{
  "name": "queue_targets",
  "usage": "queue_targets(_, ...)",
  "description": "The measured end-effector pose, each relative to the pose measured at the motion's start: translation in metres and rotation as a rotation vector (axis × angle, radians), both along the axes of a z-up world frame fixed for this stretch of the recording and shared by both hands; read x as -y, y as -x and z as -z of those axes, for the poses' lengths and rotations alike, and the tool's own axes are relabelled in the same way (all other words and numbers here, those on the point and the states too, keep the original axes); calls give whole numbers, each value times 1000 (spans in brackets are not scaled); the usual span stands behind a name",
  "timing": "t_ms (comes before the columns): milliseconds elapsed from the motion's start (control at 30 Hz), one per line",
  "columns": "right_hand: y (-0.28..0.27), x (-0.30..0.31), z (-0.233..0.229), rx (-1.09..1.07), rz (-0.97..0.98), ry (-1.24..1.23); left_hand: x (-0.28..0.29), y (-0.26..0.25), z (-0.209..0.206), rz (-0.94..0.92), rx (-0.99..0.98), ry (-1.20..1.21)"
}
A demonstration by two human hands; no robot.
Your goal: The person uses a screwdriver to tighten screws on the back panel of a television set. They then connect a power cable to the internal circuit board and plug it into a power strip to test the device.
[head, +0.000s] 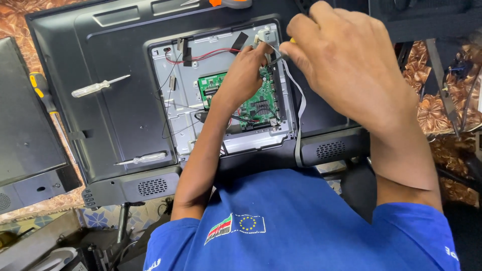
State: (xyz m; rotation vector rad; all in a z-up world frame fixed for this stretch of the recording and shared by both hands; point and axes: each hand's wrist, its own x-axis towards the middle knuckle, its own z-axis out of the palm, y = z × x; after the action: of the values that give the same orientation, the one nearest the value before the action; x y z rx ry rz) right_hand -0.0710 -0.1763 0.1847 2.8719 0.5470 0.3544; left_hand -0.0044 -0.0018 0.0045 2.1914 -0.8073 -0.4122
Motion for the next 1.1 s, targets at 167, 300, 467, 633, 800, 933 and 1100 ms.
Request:
queue_targets(167,-12,1,-12,-181,-355,-230,1,-1,3,-5,-4,-10)
queue_targets(300,-12,2,-6,-65,-236,-49,-1,-1,1,-7,10,6)
queue_targets(467,-15,1,-3,21,-335,-96,0,-1,-1,5,15,6)
queue_targets(633,-15,-2,-5,-56,-425,-264,-1,-1,2,15,41,21)
queue_targets(800,-10,5,6,111,-185,-4,0,0,-2,10,6,6)
queue_targets(933,-13,2,-3,15,-369,-215,0,-1,3,14,32,30)
queue_targets(1100,-10,4,2,-19,-368,-309,0,0,0,12,39,27)
